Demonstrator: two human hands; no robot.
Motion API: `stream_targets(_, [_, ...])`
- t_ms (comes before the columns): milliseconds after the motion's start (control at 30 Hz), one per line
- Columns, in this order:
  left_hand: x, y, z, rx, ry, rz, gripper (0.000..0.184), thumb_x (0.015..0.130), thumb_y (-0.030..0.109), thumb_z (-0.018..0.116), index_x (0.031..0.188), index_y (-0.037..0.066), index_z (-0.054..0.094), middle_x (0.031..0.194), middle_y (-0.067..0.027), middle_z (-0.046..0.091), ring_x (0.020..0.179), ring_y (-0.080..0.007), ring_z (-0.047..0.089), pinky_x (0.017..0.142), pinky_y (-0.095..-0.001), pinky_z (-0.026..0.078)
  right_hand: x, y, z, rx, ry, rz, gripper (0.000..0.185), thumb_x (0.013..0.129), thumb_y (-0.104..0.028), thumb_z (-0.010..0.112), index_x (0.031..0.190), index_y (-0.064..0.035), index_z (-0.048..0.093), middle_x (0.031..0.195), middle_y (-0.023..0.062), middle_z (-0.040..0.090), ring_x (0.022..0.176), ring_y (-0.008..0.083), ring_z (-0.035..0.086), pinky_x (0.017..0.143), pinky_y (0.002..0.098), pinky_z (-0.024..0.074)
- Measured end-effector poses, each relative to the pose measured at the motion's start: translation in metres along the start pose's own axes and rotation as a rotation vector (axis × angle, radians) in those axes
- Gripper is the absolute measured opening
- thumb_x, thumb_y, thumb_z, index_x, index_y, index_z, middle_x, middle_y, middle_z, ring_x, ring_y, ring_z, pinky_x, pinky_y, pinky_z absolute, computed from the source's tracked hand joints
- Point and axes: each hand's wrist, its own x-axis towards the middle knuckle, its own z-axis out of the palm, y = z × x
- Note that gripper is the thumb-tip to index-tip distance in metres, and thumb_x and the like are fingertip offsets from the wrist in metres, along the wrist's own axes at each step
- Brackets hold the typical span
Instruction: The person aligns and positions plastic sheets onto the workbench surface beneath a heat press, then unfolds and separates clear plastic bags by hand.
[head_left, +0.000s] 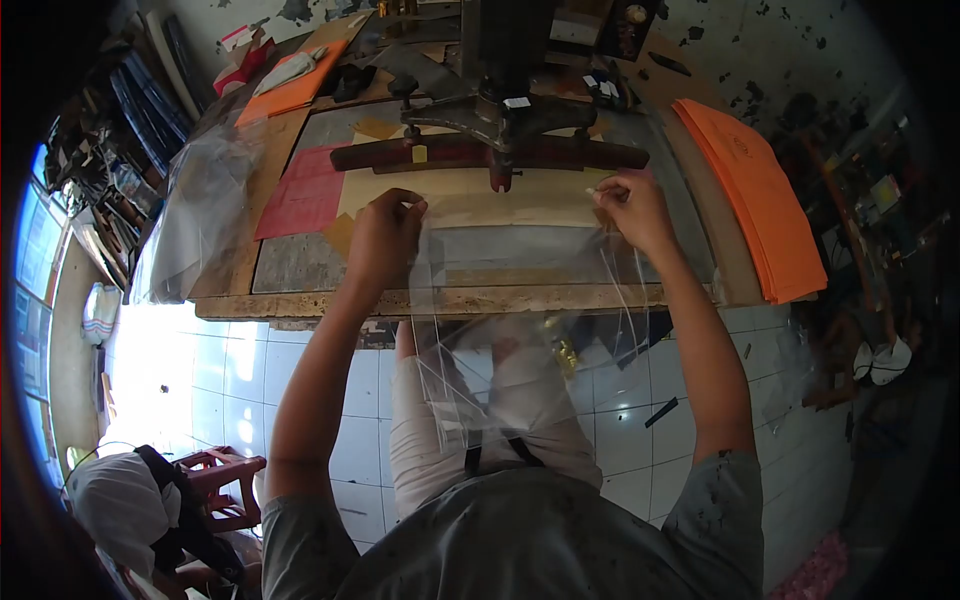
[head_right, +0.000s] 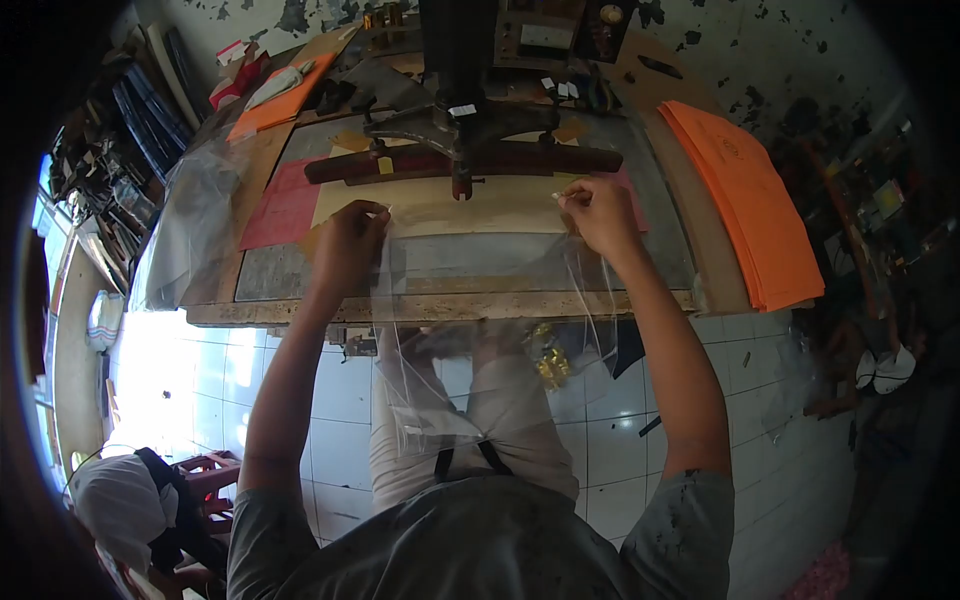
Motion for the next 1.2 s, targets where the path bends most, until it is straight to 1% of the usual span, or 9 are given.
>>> stream_targets(100, [0.020, -0.002, 0.002, 0.103, 0.122, 0.158, 0.020, 0.099, 0.018, 0.069, 0.110, 0.001, 0.066, 0.075, -0.0135, 0.069, 0.065, -0.0245, 0.068, 0.063, -0.0362, 0.051, 0.015, -0.005, 0.017, -0.006, 0.009, 0.062, 0.020, 0.089, -0.010, 0.080, 0.104, -0.0008, 0.070, 0.083, 0.0120, 0.074, 0.078, 0.0258, 0.073, 0.073, 0.0374, 0.0549])
stream_targets(133, [0.026, -0.002, 0.001, 0.129, 0.093, 0.153, 0.019, 0.099, 0.017, 0.069, 0.109, 0.001, 0.065, 0.076, -0.0146, 0.069, 0.068, -0.0270, 0.069, 0.064, -0.0377, 0.052, 0.017, -0.006, 0.021, 0.033, 0.001, 0.117, 0.022, 0.087, -0.007, 0.080, 0.103, -0.0014, 0.066, 0.090, 0.0131, 0.070, 0.085, 0.0296, 0.072, 0.075, 0.0404, 0.0546])
stream_targets(233, [0.035, -0.005, -0.003, 0.201, 0.023, 0.180, 0.018, 0.098, 0.016, 0.068, 0.107, 0.002, 0.063, 0.081, -0.0175, 0.070, 0.074, -0.0330, 0.071, 0.068, -0.0422, 0.053, 0.015, -0.002, 0.032, -0.159, 0.150, -0.163, 0.020, 0.087, -0.004, 0.080, 0.102, 0.0000, 0.067, 0.093, 0.0119, 0.063, 0.081, 0.0228, 0.068, 0.073, 0.0393, 0.0530])
stream_targets(400, [0.036, -0.005, -0.002, 0.326, -0.006, 0.311, 0.014, 0.098, 0.017, 0.067, 0.102, 0.004, 0.064, 0.093, -0.0199, 0.069, 0.081, -0.0436, 0.069, 0.071, -0.0526, 0.054, 0.013, -0.003, 0.032, -0.186, 0.113, -0.236, 0.012, 0.089, -0.003, 0.077, 0.098, 0.0018, 0.070, 0.098, 0.0137, 0.061, 0.085, 0.0313, 0.068, 0.076, 0.0419, 0.0536])
stream_targets(533, [0.034, 0.001, -0.003, 0.453, -0.047, 0.259, 0.015, 0.100, 0.017, 0.066, 0.104, 0.003, 0.070, 0.101, -0.0188, 0.071, 0.085, -0.0404, 0.071, 0.072, -0.0489, 0.055, 0.010, -0.003, 0.028, -0.210, 0.012, -0.151, 0.008, 0.093, -0.005, 0.071, 0.099, -0.0011, 0.072, 0.099, 0.0138, 0.060, 0.096, 0.0343, 0.067, 0.081, 0.0451, 0.0559])
stream_targets(700, [0.033, 0.001, -0.005, 0.475, -0.069, 0.220, 0.015, 0.100, 0.015, 0.065, 0.106, 0.004, 0.073, 0.098, -0.0167, 0.069, 0.084, -0.0391, 0.071, 0.071, -0.0474, 0.055, 0.005, -0.012, 0.015, -0.279, -0.047, -0.191, 0.013, 0.093, -0.004, 0.070, 0.105, -0.0013, 0.074, 0.098, 0.0123, 0.060, 0.093, 0.0315, 0.067, 0.077, 0.0437, 0.0572])
stream_targets(800, [0.030, 0.006, -0.008, 0.413, -0.079, 0.209, 0.013, 0.099, 0.013, 0.065, 0.106, 0.004, 0.072, 0.093, -0.0174, 0.066, 0.080, -0.0422, 0.069, 0.070, -0.0500, 0.055, 0.004, -0.012, 0.012, -0.309, -0.069, -0.218, 0.017, 0.093, -0.002, 0.069, 0.110, -0.0014, 0.074, 0.098, 0.0116, 0.059, 0.092, 0.0305, 0.067, 0.076, 0.0430, 0.0574])
stream_targets(1100, [0.032, 0.007, -0.011, 0.349, -0.088, 0.160, 0.015, 0.096, 0.007, 0.068, 0.109, 0.002, 0.075, 0.093, -0.0167, 0.067, 0.079, -0.0374, 0.069, 0.070, -0.0442, 0.054, -0.001, -0.001, 0.014, -0.310, -0.072, -0.227, 0.031, 0.090, 0.001, 0.070, 0.121, -0.0047, 0.074, 0.100, 0.0094, 0.058, 0.097, 0.0265, 0.065, 0.079, 0.0405, 0.0573])
stream_targets(1200, [0.039, 0.009, -0.008, 0.281, -0.104, 0.144, 0.016, 0.097, 0.003, 0.069, 0.111, -0.002, 0.075, 0.089, -0.0148, 0.068, 0.075, -0.0240, 0.068, 0.069, -0.0354, 0.052, 0.003, 0.004, 0.014, -0.349, -0.039, -0.242, 0.034, 0.087, 0.002, 0.072, 0.120, -0.0050, 0.075, 0.100, 0.0084, 0.059, 0.096, 0.0259, 0.065, 0.080, 0.0398, 0.0580])
